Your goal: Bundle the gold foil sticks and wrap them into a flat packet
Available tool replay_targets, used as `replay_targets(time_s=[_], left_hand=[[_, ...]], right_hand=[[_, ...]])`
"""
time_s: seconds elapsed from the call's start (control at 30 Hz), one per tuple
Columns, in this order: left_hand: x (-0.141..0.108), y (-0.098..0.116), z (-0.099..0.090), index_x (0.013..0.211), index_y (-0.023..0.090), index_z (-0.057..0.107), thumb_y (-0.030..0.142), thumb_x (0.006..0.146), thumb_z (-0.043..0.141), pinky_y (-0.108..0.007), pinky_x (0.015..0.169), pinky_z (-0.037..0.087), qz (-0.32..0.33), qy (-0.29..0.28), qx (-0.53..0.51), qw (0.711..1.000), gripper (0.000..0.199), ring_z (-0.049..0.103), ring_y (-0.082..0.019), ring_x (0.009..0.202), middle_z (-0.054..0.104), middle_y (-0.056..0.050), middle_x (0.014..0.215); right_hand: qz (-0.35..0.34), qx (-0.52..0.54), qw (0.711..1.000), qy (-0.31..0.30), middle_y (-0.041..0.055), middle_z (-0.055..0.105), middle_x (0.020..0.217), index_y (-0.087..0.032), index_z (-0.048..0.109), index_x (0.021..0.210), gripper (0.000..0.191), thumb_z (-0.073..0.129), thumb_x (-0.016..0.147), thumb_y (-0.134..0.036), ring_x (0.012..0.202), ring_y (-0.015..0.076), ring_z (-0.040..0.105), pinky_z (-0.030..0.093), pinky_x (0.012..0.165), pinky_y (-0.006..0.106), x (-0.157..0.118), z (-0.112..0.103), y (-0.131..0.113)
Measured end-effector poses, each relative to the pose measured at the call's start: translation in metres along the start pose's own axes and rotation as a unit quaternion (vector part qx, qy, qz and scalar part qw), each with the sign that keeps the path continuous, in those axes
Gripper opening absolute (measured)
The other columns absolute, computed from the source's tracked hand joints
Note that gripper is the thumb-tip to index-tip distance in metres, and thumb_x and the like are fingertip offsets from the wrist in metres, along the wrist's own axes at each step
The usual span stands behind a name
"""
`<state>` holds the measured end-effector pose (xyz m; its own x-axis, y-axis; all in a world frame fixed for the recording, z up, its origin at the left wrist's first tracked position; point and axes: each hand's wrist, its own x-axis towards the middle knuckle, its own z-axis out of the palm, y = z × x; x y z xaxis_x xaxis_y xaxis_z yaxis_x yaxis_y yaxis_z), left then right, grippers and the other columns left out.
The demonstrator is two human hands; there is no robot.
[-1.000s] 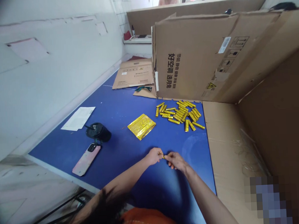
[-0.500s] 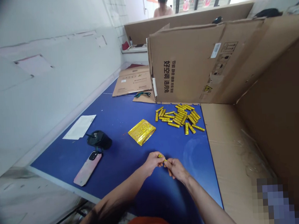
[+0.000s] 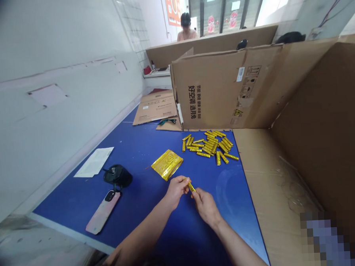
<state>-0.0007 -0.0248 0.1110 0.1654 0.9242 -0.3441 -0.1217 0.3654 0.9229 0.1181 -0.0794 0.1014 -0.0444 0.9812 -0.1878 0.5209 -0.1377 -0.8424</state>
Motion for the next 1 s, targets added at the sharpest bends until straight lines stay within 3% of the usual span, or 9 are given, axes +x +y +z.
replay_targets(time_s=[0.23,0.33,0.4,0.47,0.57,0.77,1.0], left_hand=[[-0.001,0.000,0.002,0.057,0.014,0.050,0.032,0.063,0.065,-0.016,0.032,0.027,-0.013,0.013,0.089,0.996,0.024,0.042,-0.006,0.032,0.048,0.005,0.041],[-0.003,-0.003,0.004,0.065,0.014,0.051,0.024,0.064,0.064,-0.016,0.034,0.031,-0.010,0.027,0.082,0.996,0.016,0.045,-0.007,0.034,0.048,0.006,0.043],[-0.005,-0.002,0.006,0.071,0.014,0.053,0.019,0.062,0.064,-0.016,0.037,0.034,0.003,0.029,0.067,0.997,0.015,0.045,-0.006,0.036,0.048,0.007,0.045],[-0.007,0.002,0.008,0.075,0.013,0.055,0.016,0.059,0.066,-0.017,0.040,0.036,0.016,0.020,0.048,0.999,0.019,0.044,-0.005,0.037,0.049,0.007,0.047],[-0.014,0.006,0.013,0.078,0.013,0.056,0.019,0.057,0.068,-0.019,0.042,0.037,0.021,-0.003,0.014,1.000,0.025,0.045,-0.005,0.039,0.051,0.006,0.049],[-0.025,0.002,0.021,0.055,0.013,0.050,0.036,0.055,0.070,-0.020,0.041,0.033,0.005,-0.011,-0.039,0.999,0.030,0.042,-0.006,0.037,0.043,0.005,0.041],[-0.003,0.017,0.001,0.055,0.015,0.046,0.043,0.054,0.070,-0.018,0.039,0.025,0.048,0.065,-0.074,0.994,0.037,0.034,-0.003,0.036,0.040,0.007,0.040]], right_hand=[[-0.025,-0.219,0.974,0.046,0.0035,0.064,0.070,-0.022,0.054,0.077,0.025,0.031,0.086,-0.028,0.059,0.0153,0.057,0.031,0.052,0.024,-0.016,-0.012,-0.009],[-0.041,-0.245,0.967,0.057,0.0041,0.066,0.082,-0.024,0.057,0.086,0.027,0.031,0.087,-0.029,0.070,0.0162,0.060,0.034,0.056,0.023,-0.019,-0.014,-0.011],[-0.040,-0.165,0.985,0.042,0.0031,0.066,0.080,-0.024,0.057,0.091,0.026,0.035,0.086,-0.036,0.069,0.0156,0.061,0.036,0.057,0.023,-0.017,-0.016,-0.012],[-0.006,-0.018,1.000,-0.013,0.0008,0.064,0.065,-0.022,0.057,0.089,0.030,0.039,0.082,-0.044,0.054,0.0134,0.058,0.037,0.050,0.022,-0.013,-0.017,-0.011],[0.045,0.130,0.988,-0.075,-0.0043,0.053,0.043,-0.018,0.053,0.076,0.037,0.037,0.079,-0.052,0.031,0.0095,0.044,0.031,0.037,0.020,-0.008,-0.016,-0.012],[0.050,0.190,0.980,-0.031,-0.0089,0.042,0.034,-0.019,0.047,0.068,0.040,0.038,0.076,-0.057,0.026,0.0053,0.030,0.023,0.030,0.018,-0.012,-0.010,-0.016],[0.075,0.266,0.960,-0.034,-0.0080,0.043,0.030,-0.018,0.048,0.061,0.041,0.048,0.070,-0.058,0.023,0.0052,0.029,0.022,0.029,0.018,-0.021,-0.006,-0.010]])
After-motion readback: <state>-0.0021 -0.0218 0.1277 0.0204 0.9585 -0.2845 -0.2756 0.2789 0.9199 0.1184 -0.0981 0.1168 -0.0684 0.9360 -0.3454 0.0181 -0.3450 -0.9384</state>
